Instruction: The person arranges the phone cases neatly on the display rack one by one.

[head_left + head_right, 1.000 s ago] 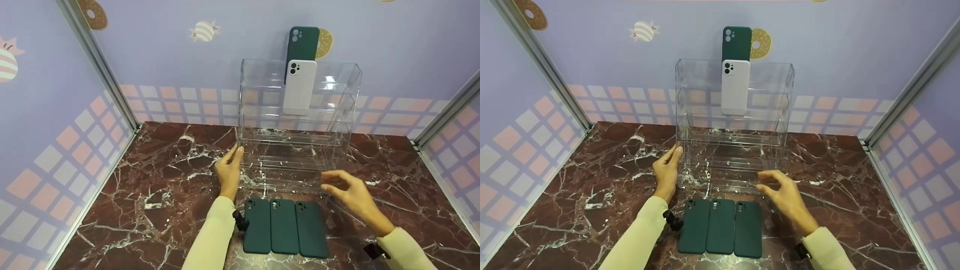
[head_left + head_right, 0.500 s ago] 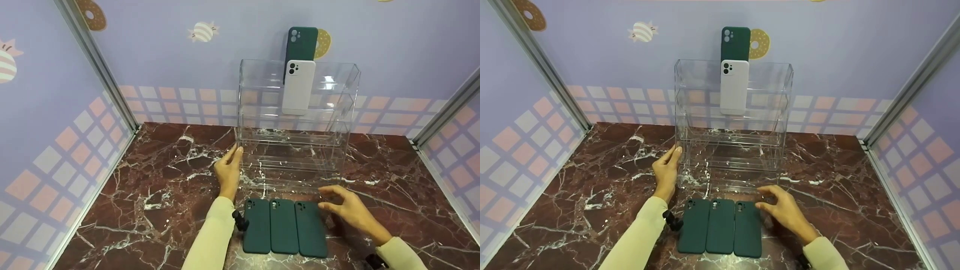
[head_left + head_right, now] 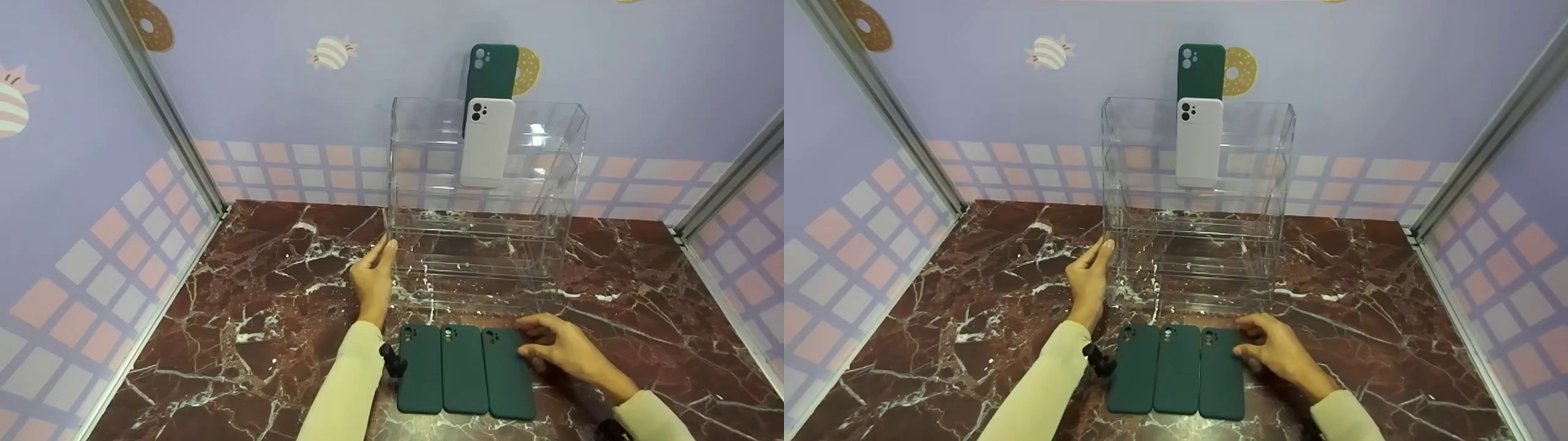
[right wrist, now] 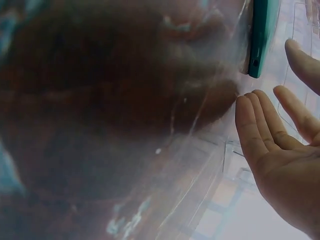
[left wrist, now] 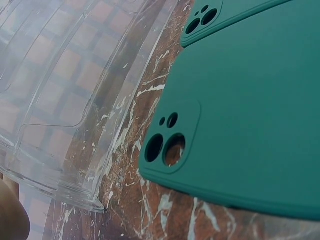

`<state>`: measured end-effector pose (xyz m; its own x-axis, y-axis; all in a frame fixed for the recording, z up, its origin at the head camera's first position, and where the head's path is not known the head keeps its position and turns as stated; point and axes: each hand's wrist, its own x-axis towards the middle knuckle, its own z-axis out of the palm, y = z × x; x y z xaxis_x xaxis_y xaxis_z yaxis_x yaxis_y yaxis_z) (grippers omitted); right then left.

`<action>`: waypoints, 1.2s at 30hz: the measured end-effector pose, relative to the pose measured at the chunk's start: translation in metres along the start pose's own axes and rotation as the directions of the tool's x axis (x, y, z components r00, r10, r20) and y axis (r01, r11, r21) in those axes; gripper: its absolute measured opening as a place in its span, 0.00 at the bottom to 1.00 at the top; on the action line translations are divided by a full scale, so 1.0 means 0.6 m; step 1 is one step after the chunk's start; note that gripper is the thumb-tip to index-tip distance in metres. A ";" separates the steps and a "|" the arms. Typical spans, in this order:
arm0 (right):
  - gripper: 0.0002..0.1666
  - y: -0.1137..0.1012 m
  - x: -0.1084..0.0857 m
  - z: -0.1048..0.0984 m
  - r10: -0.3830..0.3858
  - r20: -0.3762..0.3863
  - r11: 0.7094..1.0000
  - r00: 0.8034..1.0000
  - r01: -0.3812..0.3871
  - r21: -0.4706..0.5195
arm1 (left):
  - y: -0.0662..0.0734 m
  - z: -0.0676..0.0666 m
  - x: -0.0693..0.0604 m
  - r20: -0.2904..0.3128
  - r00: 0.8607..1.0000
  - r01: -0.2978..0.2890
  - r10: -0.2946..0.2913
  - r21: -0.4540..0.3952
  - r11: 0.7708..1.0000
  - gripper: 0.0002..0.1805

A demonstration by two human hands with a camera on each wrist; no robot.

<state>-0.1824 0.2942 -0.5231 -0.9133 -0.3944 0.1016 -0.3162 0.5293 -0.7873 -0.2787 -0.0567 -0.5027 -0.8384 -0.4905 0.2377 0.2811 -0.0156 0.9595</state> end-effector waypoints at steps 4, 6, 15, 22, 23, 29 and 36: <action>0.30 0.000 -0.003 0.001 0.014 0.036 1.000 0.999 -0.014 -0.008 | -0.003 0.001 0.000 -0.001 1.000 -0.006 0.006 -0.010 1.000 0.15; 0.29 0.000 -0.003 0.001 0.010 0.044 1.000 0.999 -0.009 -0.023 | -0.004 0.002 0.000 0.002 1.000 -0.009 0.009 -0.015 1.000 0.15; 0.32 -0.001 0.001 0.004 -0.017 0.069 0.996 0.997 0.023 -0.085 | -0.003 0.000 0.001 0.012 1.000 0.004 -0.004 -0.008 1.000 0.15; 0.36 -0.003 0.004 0.002 -0.004 0.098 0.995 0.995 0.014 -0.098 | -0.001 -0.003 0.000 0.029 0.999 0.020 -0.020 0.004 1.000 0.16; 0.36 -0.003 0.004 0.001 -0.003 0.104 0.995 0.995 0.014 -0.096 | -0.001 -0.003 0.000 0.029 0.999 0.023 -0.023 0.004 1.000 0.16; 0.35 -0.005 0.006 0.000 -0.013 0.117 0.995 0.993 0.024 -0.100 | -0.002 -0.003 0.000 0.012 1.000 0.016 -0.016 0.009 1.000 0.15; 0.32 -0.001 0.004 -0.001 0.001 0.115 0.997 0.993 0.007 -0.072 | -0.002 0.000 0.000 -0.006 1.000 -0.003 0.003 0.010 1.000 0.15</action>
<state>-0.1843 0.2933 -0.5220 -0.8780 -0.4778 0.0297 -0.3402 0.5790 -0.7410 -0.2791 -0.0567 -0.5040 -0.8345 -0.4960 0.2400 0.2794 -0.0055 0.9602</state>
